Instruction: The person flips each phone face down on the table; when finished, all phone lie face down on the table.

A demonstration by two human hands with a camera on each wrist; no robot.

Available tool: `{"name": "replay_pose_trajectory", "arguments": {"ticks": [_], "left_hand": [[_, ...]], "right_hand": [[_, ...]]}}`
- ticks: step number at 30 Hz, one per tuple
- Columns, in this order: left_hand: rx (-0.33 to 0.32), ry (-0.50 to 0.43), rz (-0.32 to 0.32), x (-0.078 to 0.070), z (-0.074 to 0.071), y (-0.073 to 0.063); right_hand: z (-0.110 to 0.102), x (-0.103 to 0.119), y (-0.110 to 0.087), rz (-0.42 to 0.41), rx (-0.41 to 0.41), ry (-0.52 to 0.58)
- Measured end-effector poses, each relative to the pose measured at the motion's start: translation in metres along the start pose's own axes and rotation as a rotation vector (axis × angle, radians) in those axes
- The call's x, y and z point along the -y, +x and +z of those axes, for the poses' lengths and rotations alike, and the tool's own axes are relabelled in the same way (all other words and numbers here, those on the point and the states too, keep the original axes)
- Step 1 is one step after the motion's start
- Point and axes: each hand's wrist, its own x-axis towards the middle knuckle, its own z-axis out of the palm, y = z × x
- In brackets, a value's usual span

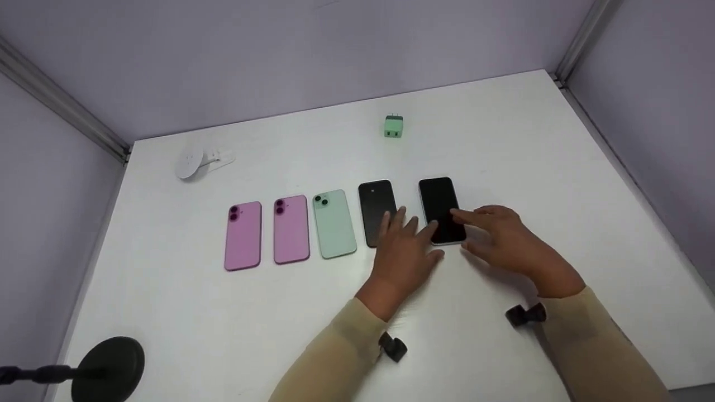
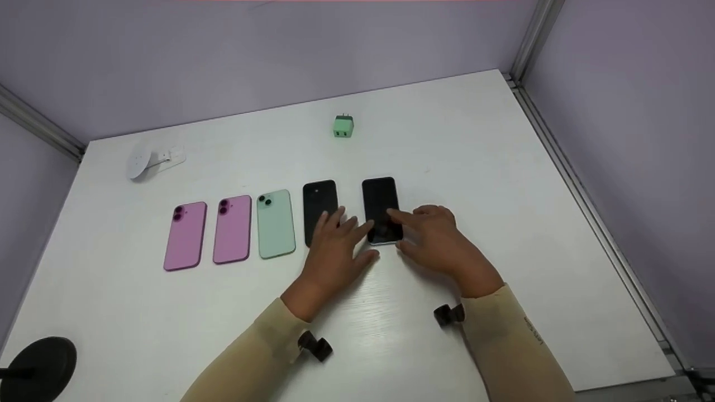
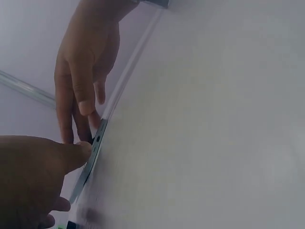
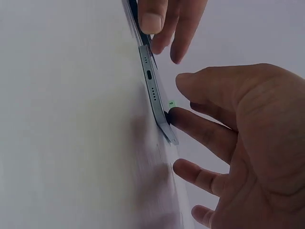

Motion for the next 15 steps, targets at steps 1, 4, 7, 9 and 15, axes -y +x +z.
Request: {"name": "replay_pose_trajectory", "arguments": {"ticks": [1, 4, 7, 9, 15], "left_hand": [[0.01, 0.013, 0.012, -0.003, 0.002, 0.003], [0.022, 0.046, 0.024, -0.007, 0.007, 0.009], [0.015, 0.071, 0.021, -0.009, 0.009, 0.013], [0.004, 0.08, 0.027, -0.011, 0.01, 0.015], [-0.007, 0.056, 0.026, -0.008, 0.011, 0.012]], "right_hand": [[0.0, -0.001, 0.0, -0.001, 0.004, 0.015], [0.002, -0.002, -0.001, -0.021, 0.005, 0.038], [0.001, -0.003, -0.002, -0.044, -0.011, 0.041], [-0.001, -0.006, 0.0, -0.057, -0.035, 0.04], [-0.013, -0.021, 0.029, -0.012, -0.116, 0.062]]}}
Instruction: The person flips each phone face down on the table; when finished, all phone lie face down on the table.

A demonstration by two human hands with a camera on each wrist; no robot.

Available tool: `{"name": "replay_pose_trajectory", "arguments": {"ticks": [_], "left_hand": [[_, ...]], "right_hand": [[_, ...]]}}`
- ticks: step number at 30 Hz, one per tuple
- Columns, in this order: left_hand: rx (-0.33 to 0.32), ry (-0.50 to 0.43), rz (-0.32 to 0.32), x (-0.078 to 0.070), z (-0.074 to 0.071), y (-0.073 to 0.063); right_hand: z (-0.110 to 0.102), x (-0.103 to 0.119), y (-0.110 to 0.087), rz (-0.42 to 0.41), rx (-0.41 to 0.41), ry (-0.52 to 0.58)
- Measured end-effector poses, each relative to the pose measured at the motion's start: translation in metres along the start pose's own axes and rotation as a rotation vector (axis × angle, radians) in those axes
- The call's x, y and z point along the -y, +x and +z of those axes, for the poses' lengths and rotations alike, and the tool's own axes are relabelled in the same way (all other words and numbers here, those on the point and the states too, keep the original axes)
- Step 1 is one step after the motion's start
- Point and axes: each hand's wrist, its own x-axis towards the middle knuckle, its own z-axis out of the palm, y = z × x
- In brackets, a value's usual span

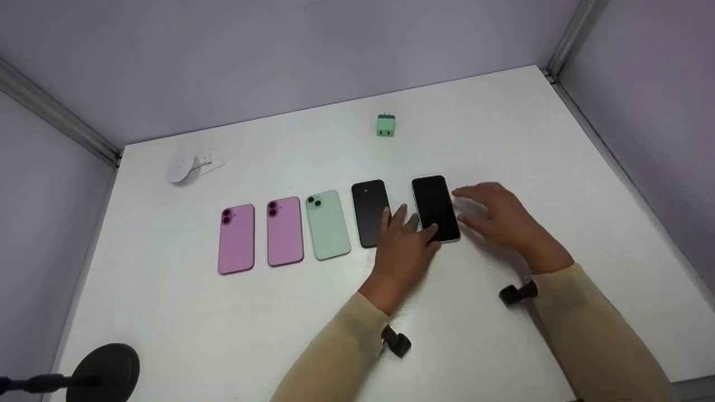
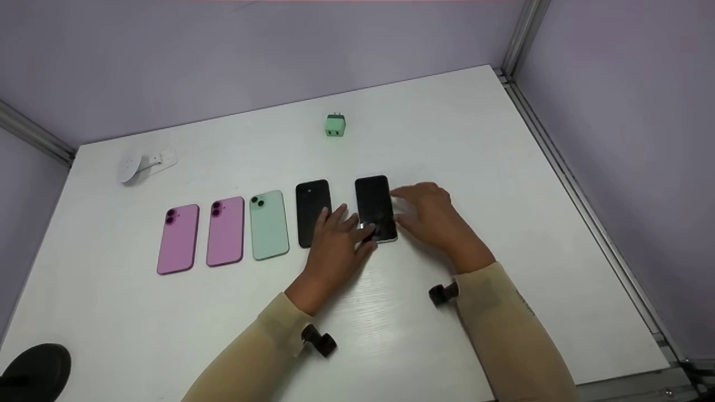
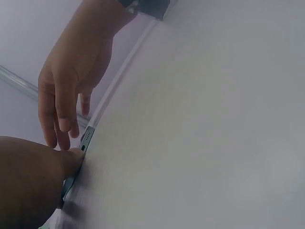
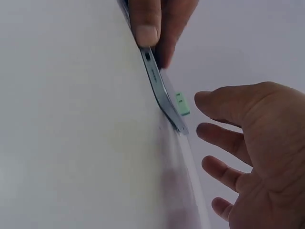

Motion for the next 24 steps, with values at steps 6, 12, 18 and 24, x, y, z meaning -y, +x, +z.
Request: {"name": "replay_pose_trajectory", "arguments": {"ticks": [6, 12, 18, 24], "left_hand": [[-0.006, 0.018, -0.004, 0.001, -0.002, 0.001], [-0.012, 0.037, 0.026, -0.001, -0.003, 0.003], [-0.014, 0.033, 0.025, 0.001, -0.001, 0.002], [-0.029, 0.024, 0.029, 0.004, 0.001, -0.001]], "right_hand": [[-0.013, -0.003, 0.044, 0.13, 0.135, 0.04], [-0.011, 0.003, 0.058, 0.133, 0.205, 0.06], [-0.01, -0.006, 0.059, 0.148, 0.201, 0.23], [-0.016, -0.023, 0.054, 0.123, 0.261, 0.249]]}}
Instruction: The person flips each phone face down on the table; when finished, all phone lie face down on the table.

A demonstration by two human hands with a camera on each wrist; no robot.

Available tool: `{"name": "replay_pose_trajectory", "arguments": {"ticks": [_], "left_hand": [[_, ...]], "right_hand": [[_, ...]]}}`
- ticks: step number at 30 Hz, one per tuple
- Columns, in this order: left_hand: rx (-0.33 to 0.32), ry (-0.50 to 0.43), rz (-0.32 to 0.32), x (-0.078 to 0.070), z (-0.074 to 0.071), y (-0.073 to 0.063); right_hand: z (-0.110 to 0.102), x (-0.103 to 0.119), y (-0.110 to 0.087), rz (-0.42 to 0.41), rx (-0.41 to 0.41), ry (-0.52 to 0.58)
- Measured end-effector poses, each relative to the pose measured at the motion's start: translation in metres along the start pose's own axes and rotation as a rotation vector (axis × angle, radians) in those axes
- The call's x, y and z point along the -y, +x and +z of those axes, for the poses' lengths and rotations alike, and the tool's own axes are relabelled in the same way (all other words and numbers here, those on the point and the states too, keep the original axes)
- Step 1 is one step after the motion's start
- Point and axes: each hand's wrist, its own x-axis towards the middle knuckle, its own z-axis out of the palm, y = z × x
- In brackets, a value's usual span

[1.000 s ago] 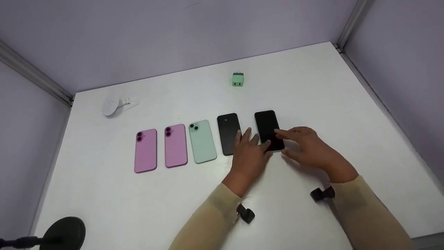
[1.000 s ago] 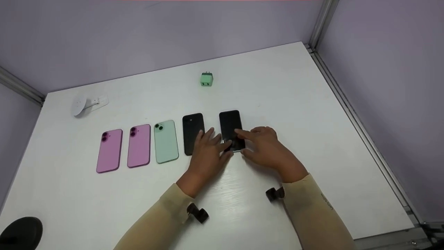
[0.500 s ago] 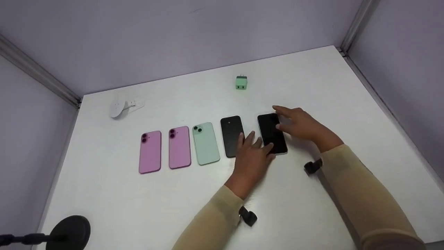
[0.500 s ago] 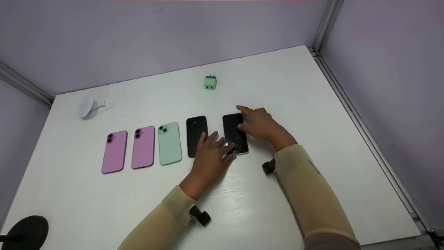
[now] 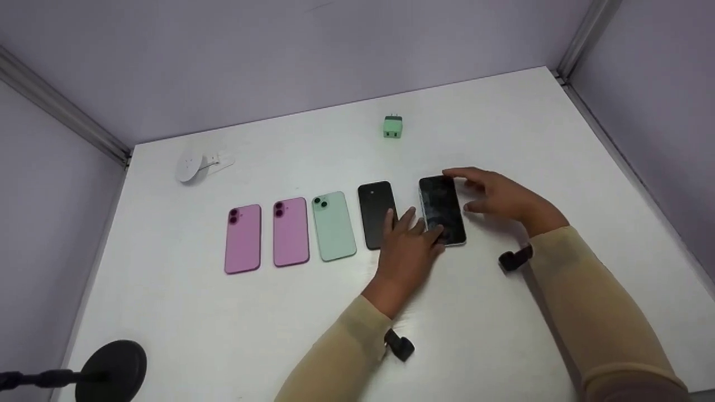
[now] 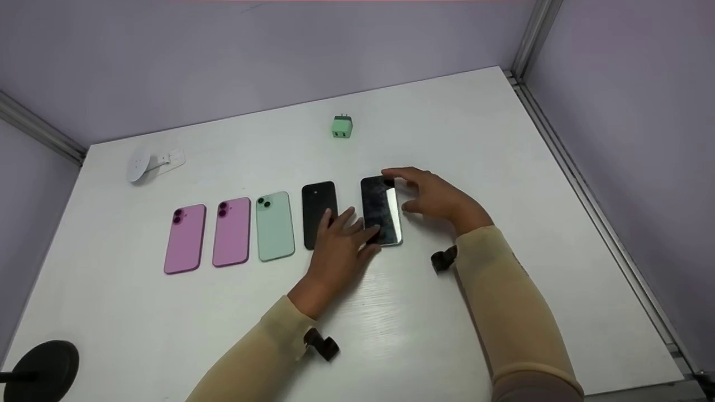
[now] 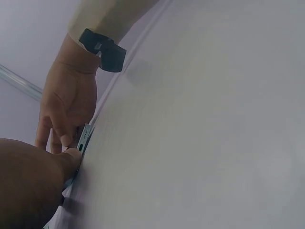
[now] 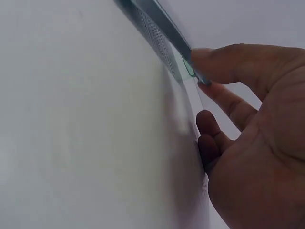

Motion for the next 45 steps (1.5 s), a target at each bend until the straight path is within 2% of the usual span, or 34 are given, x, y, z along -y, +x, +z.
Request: {"name": "replay_pose_trajectory", "arguments": {"ticks": [9, 13, 18, 27, 34, 42, 45], "left_hand": [[0.058, 0.019, 0.005, 0.002, -0.005, -0.001], [0.072, -0.003, 0.007, 0.004, -0.005, -0.001], [0.067, -0.014, 0.01, 0.005, -0.004, 0.0], [0.06, -0.038, 0.024, 0.008, -0.005, 0.001], [0.047, -0.07, 0.03, 0.011, -0.005, -0.001], [0.025, -0.005, 0.066, 0.01, -0.004, 0.0], [0.021, -0.011, 0.069, 0.01, -0.005, -0.001]], "right_hand": [[-0.003, -0.003, -0.001, 0.038, 0.0, 0.009], [-0.003, -0.004, -0.002, 0.043, 0.0, -0.041], [-0.002, -0.004, 0.0, 0.022, -0.013, -0.119], [0.001, -0.015, 0.001, -0.014, -0.102, -0.042], [-0.002, -0.012, 0.002, -0.016, -0.091, -0.013], [-0.004, -0.007, 0.002, -0.032, -0.097, -0.047], [-0.003, -0.008, 0.0, -0.045, -0.102, -0.048]]}}
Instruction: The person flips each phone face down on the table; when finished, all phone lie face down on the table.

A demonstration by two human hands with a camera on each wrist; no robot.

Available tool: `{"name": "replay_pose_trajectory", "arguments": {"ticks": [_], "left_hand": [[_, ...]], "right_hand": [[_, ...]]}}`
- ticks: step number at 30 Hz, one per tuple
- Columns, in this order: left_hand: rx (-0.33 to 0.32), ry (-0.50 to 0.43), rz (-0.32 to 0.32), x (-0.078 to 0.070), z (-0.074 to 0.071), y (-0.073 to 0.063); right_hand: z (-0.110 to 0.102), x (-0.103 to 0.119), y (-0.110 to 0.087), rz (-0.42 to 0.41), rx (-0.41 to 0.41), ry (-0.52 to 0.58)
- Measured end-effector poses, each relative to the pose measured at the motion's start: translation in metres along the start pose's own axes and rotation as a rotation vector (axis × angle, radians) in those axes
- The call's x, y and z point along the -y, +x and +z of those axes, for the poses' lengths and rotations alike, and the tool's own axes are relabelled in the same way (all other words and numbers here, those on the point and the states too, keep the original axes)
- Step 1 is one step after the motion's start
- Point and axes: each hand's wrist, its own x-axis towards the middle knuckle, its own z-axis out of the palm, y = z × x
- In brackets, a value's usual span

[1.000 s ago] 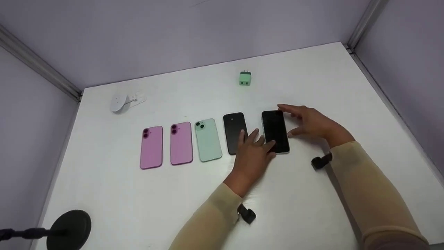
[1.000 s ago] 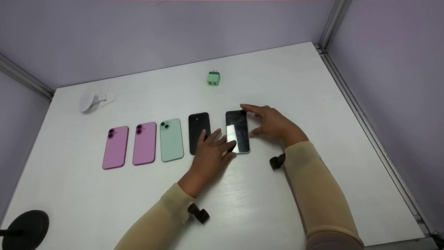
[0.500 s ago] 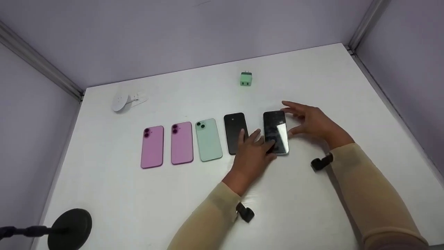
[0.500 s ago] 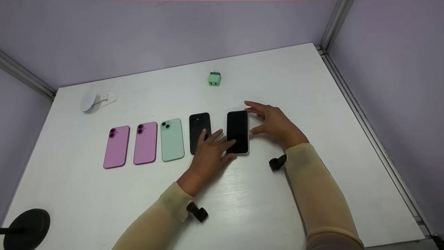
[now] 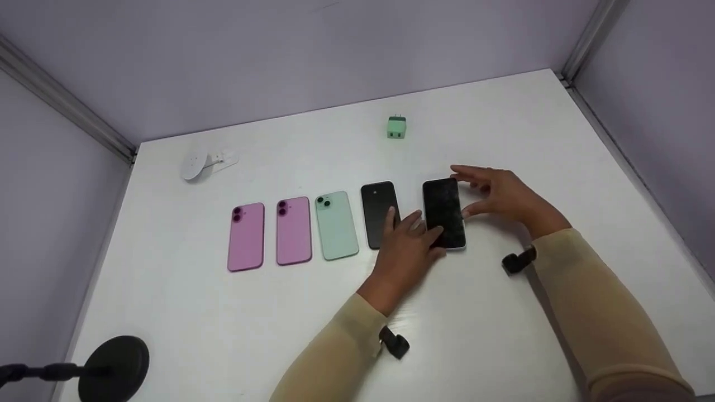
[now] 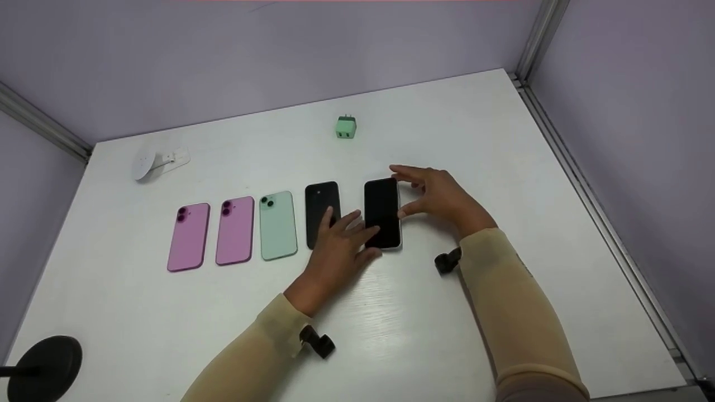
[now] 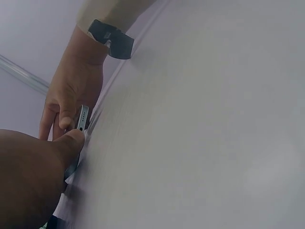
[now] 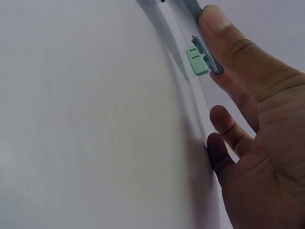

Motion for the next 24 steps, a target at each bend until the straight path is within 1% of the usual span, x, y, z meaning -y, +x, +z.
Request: {"name": "replay_pose_trajectory", "arguments": {"ticks": [4, 8, 10, 17, 20, 24], "left_hand": [[-0.008, -0.047, -0.003, 0.001, 0.0, -0.002], [-0.02, -0.08, -0.004, 0.001, 0.001, -0.004], [-0.022, -0.093, -0.003, 0.001, 0.002, -0.004], [-0.014, -0.114, -0.004, 0.001, 0.004, -0.005], [-0.009, -0.123, -0.012, 0.002, 0.004, -0.005], [-0.016, -0.16, -0.024, 0.003, 0.003, -0.005]], "right_hand": [[0.001, 0.0, -0.002, -0.014, -0.005, 0.032], [0.0, 0.004, 0.0, -0.032, -0.017, 0.054], [0.0, 0.006, 0.001, -0.043, -0.022, 0.048], [-0.002, 0.014, 0.003, -0.03, -0.027, 0.003], [0.0, 0.015, 0.004, -0.023, -0.029, 0.024], [0.004, 0.015, 0.007, -0.029, -0.039, 0.07]]}}
